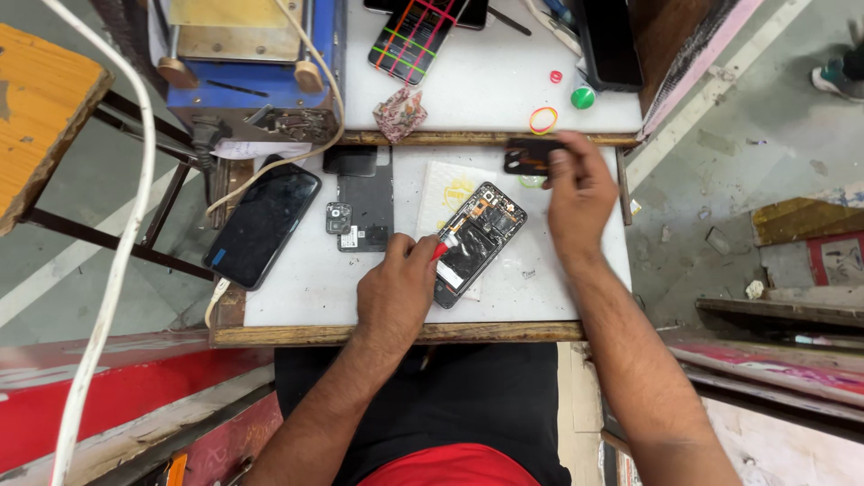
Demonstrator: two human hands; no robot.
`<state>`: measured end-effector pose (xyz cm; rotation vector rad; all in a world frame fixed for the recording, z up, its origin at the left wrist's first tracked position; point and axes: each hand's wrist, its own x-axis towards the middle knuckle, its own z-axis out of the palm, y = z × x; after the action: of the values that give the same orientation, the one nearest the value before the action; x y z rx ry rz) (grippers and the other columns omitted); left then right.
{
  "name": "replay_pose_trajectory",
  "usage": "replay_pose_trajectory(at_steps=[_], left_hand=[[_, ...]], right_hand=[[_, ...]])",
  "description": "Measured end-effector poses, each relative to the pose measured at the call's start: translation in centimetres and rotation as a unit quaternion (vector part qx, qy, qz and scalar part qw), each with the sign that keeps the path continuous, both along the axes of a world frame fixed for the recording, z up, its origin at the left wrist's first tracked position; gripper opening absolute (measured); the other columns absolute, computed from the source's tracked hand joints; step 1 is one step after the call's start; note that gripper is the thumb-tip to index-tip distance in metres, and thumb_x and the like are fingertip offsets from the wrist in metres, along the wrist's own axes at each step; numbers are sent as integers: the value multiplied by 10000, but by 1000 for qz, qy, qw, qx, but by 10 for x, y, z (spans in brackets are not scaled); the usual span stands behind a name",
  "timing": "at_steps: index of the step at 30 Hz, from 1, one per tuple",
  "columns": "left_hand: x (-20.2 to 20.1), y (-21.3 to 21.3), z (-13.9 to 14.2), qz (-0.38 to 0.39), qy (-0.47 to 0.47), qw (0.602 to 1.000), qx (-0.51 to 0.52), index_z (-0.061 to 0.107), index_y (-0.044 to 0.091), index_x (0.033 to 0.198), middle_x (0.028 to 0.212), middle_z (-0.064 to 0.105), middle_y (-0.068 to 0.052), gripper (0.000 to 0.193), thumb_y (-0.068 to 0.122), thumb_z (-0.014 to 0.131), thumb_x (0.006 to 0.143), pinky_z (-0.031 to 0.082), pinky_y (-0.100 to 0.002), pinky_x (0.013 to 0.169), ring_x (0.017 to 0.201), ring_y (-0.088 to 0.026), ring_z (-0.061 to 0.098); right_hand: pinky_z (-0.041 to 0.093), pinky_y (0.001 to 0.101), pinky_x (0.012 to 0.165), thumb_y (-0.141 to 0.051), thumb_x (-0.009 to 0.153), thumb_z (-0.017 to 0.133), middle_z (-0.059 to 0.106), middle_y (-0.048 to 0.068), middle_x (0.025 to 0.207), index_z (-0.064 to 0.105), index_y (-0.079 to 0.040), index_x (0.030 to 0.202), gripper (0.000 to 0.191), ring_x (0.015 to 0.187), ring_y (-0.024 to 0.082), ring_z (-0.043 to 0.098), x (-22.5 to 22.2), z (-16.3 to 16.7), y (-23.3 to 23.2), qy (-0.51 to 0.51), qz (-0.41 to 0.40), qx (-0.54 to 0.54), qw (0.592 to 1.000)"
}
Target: The person disassembles a smartphone using a screwdriver and a plastic pry tool. They remove the back cover, unscrew internal components, and detach the battery. The person then reassembles the phone by reconnecting the battery and securing the back cover.
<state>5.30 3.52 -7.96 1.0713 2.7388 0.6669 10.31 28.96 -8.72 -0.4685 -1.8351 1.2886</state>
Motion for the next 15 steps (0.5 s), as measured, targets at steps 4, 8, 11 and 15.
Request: replay_pose_trajectory(at_steps=[4,8,11,15], left_hand=[[4,-2,3,3,-11,1000,26,636,100,1277,1056,604,-98,367,223,716,940,610,-334,531,662,-217,717],[5,-17,8,27,45,989,138,641,110,1252,1042,631,-94,309,204,727,971,601,-376,590,717,-267,719],[-8,-45,16,55,123,981,137,679,119,1274,1037,652,-79,386,116,740,893,590,-418,699,828,-305,699],[-28,-77,26,42,179,982,54,734,137,1151,995,658,-62,378,142,809,781,531,-446,809,924,-314,640]], right_hand=[[548,219,694,-53,1089,593,755,21,982,616,-58,1297,209,813,48,654,8,7,9,59,50,-101,992],[447,210,617,-14,1040,671,688,-1,865,648,-22,1283,244,715,43,554,9,-2,-2,-49,88,-60,993],[499,217,687,9,1030,685,681,12,862,643,-7,1250,225,769,51,598,11,-10,-13,-51,155,-22,986],[544,214,686,-3,989,692,729,37,849,605,-14,1191,220,767,66,683,14,-8,-18,-80,225,19,971]])
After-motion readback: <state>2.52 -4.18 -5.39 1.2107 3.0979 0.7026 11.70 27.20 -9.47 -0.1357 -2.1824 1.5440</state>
